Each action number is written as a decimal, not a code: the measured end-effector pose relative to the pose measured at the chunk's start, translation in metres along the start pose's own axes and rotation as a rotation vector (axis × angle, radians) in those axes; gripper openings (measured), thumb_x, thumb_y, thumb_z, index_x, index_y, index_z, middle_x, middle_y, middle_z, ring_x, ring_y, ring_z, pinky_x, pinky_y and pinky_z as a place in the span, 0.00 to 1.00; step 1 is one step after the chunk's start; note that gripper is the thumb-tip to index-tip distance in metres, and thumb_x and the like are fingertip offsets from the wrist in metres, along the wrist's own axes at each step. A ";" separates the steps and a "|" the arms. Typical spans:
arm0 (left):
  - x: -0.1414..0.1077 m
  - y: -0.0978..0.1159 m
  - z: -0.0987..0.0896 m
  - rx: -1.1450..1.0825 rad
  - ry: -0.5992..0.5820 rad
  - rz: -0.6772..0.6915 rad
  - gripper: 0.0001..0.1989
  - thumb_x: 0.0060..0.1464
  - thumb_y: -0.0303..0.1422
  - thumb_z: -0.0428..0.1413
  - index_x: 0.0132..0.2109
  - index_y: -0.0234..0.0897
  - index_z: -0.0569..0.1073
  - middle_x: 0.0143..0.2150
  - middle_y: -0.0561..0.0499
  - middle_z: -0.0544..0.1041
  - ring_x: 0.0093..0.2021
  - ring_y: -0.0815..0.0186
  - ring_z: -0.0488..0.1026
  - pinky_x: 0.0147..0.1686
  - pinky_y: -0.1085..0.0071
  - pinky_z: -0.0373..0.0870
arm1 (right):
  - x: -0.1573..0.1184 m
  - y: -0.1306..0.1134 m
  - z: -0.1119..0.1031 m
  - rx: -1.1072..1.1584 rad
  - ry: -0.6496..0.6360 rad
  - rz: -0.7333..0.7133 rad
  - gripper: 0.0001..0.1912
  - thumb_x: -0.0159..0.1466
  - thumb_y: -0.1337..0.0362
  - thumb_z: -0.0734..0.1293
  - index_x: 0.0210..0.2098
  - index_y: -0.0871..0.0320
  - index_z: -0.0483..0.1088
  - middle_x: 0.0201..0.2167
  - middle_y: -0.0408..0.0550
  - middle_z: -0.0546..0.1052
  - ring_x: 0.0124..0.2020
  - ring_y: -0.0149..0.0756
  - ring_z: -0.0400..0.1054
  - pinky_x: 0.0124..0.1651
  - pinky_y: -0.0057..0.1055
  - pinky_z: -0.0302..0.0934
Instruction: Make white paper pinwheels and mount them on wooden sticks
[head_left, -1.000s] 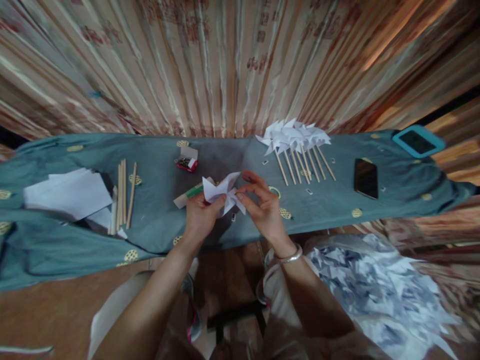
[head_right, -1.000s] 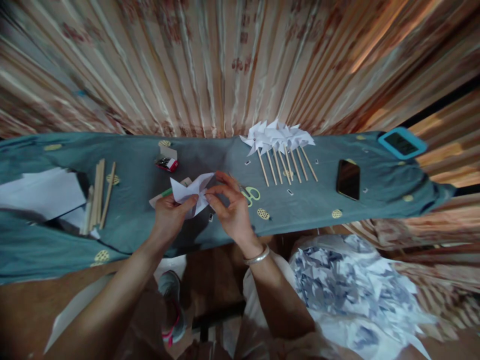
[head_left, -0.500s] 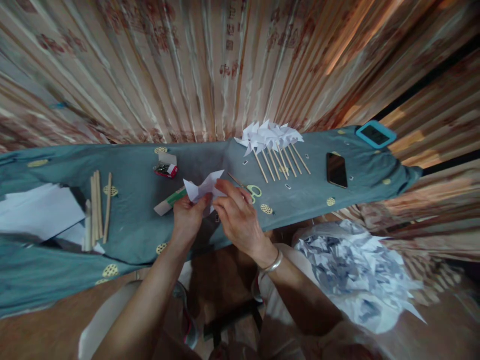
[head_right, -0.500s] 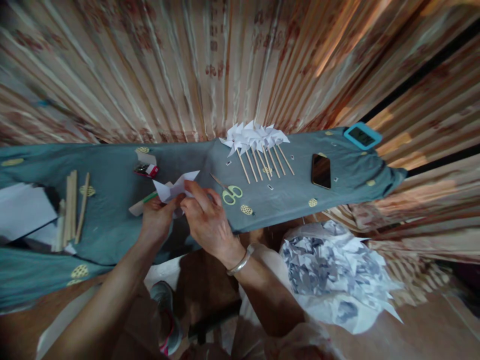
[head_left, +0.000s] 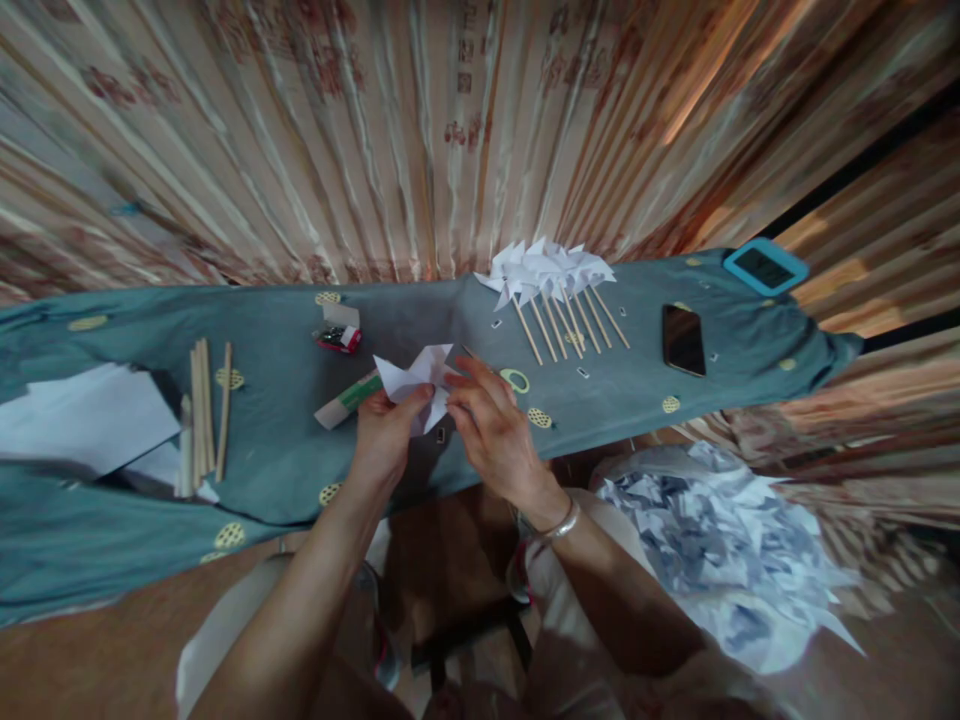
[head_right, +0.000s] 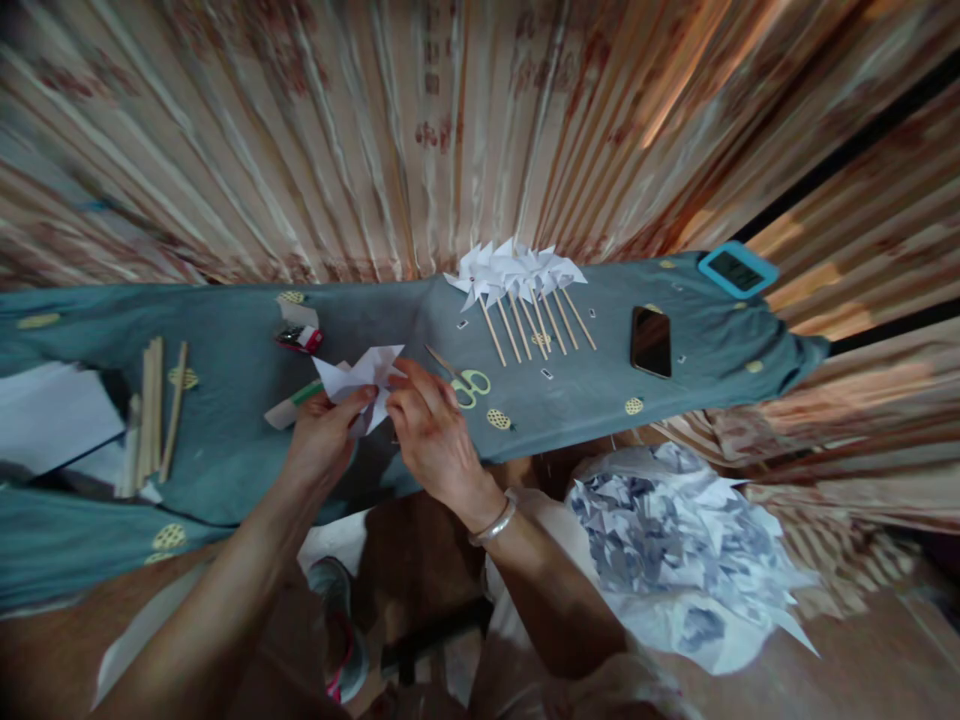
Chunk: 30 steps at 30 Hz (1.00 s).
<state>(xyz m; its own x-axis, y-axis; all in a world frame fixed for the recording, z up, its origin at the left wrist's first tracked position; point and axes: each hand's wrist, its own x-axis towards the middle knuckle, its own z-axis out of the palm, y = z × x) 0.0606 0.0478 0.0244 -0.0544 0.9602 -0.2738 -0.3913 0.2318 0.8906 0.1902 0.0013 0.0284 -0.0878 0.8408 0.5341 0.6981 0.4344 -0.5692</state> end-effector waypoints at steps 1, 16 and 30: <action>-0.001 0.001 0.000 -0.016 0.001 -0.006 0.11 0.30 0.31 0.68 0.27 0.37 0.76 0.27 0.54 0.78 0.26 0.69 0.70 0.32 0.73 0.67 | -0.002 0.000 0.000 0.006 0.008 -0.005 0.09 0.71 0.66 0.58 0.40 0.53 0.70 0.59 0.54 0.73 0.61 0.40 0.68 0.63 0.44 0.63; -0.005 0.003 0.002 -0.028 -0.024 -0.038 0.11 0.31 0.32 0.67 0.26 0.34 0.76 0.24 0.54 0.77 0.23 0.71 0.68 0.29 0.73 0.65 | -0.011 0.001 0.003 0.094 0.013 0.111 0.06 0.70 0.62 0.61 0.40 0.50 0.70 0.61 0.48 0.72 0.62 0.40 0.68 0.66 0.46 0.60; -0.003 -0.002 -0.002 0.118 -0.010 0.040 0.10 0.32 0.33 0.66 0.26 0.34 0.77 0.23 0.54 0.76 0.23 0.70 0.68 0.27 0.72 0.66 | -0.003 0.003 -0.006 0.257 0.029 0.228 0.03 0.67 0.64 0.65 0.37 0.52 0.71 0.57 0.51 0.74 0.60 0.40 0.69 0.63 0.43 0.63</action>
<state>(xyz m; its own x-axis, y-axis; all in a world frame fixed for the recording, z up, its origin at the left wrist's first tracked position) 0.0597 0.0438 0.0228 -0.0588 0.9704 -0.2342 -0.2779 0.2094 0.9375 0.1969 -0.0018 0.0285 0.0729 0.9177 0.3905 0.4950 0.3066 -0.8130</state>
